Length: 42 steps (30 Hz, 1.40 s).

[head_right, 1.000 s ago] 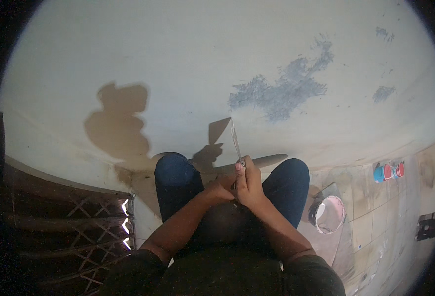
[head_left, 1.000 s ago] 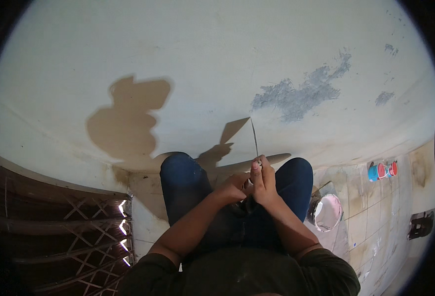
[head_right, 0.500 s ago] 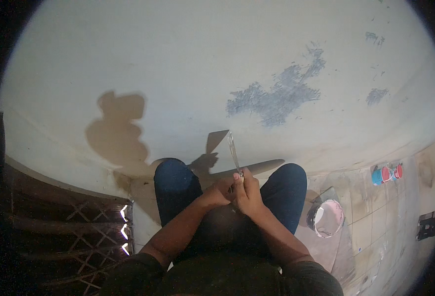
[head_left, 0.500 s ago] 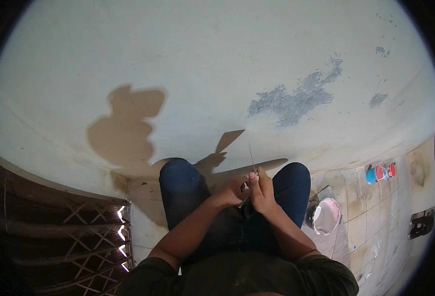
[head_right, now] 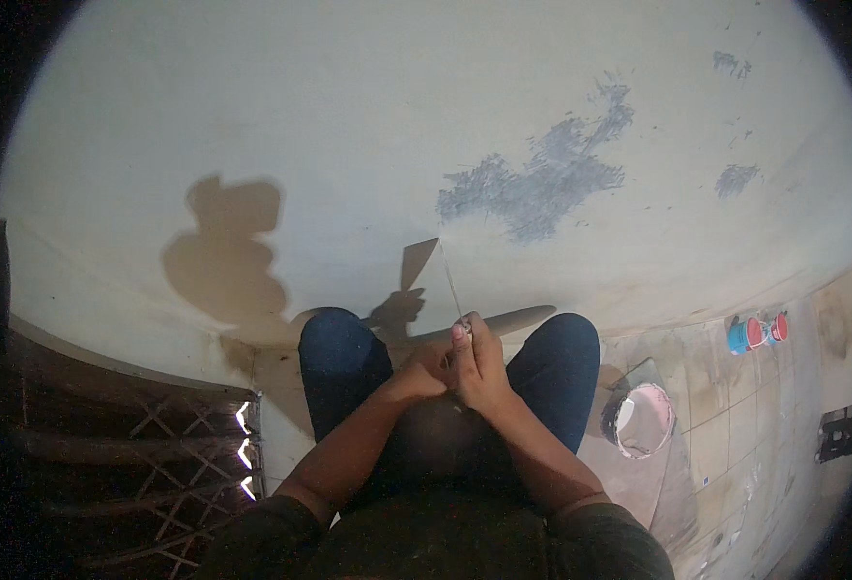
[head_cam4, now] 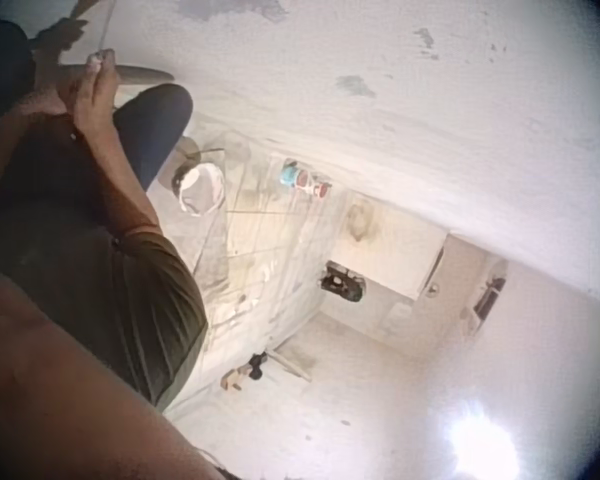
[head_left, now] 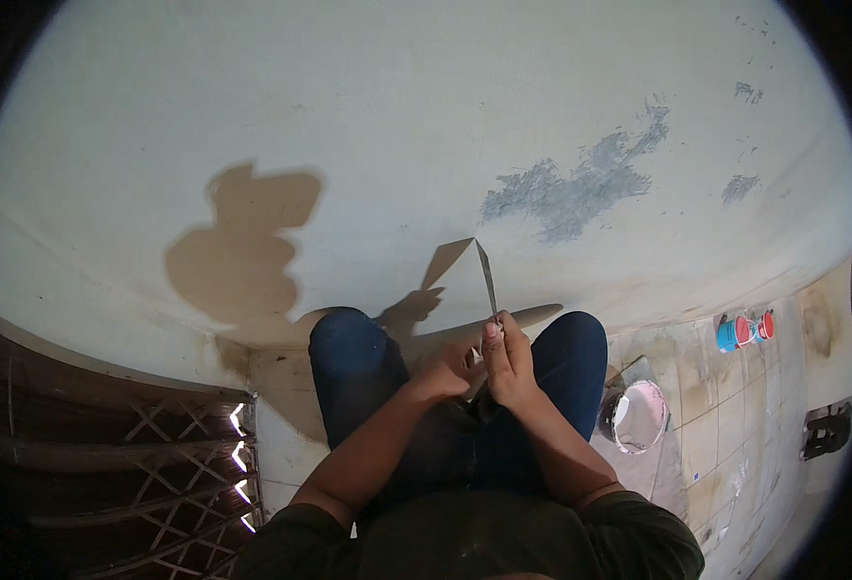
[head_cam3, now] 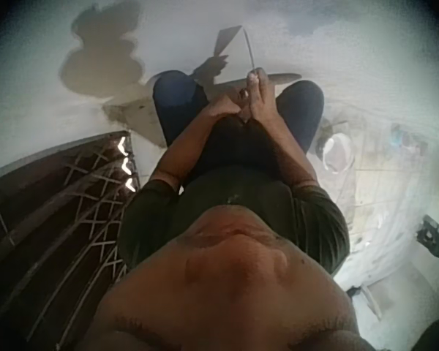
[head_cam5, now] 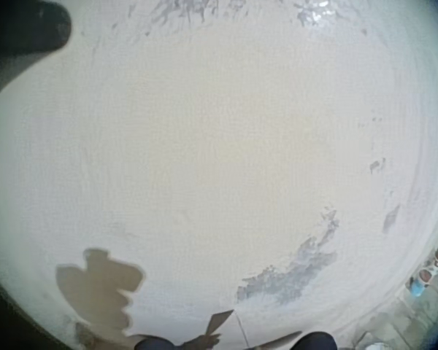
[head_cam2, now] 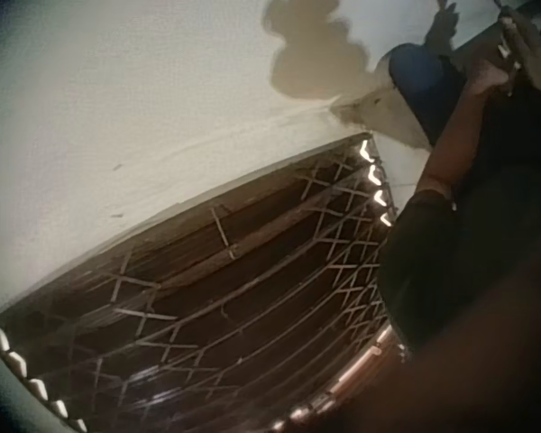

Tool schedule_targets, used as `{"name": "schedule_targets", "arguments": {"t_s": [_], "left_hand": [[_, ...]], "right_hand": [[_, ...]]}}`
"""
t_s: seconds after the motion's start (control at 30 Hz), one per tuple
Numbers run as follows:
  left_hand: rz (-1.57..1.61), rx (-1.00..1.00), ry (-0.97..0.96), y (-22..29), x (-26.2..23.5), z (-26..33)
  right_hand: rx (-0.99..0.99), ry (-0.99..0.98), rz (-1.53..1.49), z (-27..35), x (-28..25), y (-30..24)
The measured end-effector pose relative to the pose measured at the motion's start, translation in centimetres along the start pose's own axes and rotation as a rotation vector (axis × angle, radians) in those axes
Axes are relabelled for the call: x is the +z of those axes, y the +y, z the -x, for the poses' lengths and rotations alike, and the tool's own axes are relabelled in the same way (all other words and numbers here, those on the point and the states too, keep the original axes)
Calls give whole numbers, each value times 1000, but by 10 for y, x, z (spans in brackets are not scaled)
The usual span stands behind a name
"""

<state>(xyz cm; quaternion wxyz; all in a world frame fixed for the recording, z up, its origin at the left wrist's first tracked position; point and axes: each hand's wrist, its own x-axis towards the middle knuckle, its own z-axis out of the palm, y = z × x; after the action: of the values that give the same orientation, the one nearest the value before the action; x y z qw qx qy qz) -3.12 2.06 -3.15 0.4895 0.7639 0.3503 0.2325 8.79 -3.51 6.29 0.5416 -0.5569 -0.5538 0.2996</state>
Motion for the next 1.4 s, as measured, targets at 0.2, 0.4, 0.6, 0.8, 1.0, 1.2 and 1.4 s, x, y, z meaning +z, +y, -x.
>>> {"name": "schedule_targets", "arguments": {"t_s": [0.2, 0.4, 0.6, 0.8, 1.0, 1.2, 1.4], "left_hand": [[748, -282, 451, -13, -38, -18], [852, 152, 471, 20, -41, -12], [501, 334, 701, 53, -25, -36], [278, 124, 745, 73, -27, -41], [350, 57, 803, 97, -37, -32], [317, 120, 796, 85, -38, -45], [476, 1, 828, 68, -21, -62]], "right_hand": [[162, 41, 103, 18, 9, 13], [0, 200, 270, 31, 12, 36], [-19, 183, 226, 1, 27, 27], [51, 247, 16, 9, 38, 60], [20, 309, -234, 9, 56, 18], [-1, 377, -154, -8, 64, 52], [222, 98, -650, -35, 14, 78]]}}
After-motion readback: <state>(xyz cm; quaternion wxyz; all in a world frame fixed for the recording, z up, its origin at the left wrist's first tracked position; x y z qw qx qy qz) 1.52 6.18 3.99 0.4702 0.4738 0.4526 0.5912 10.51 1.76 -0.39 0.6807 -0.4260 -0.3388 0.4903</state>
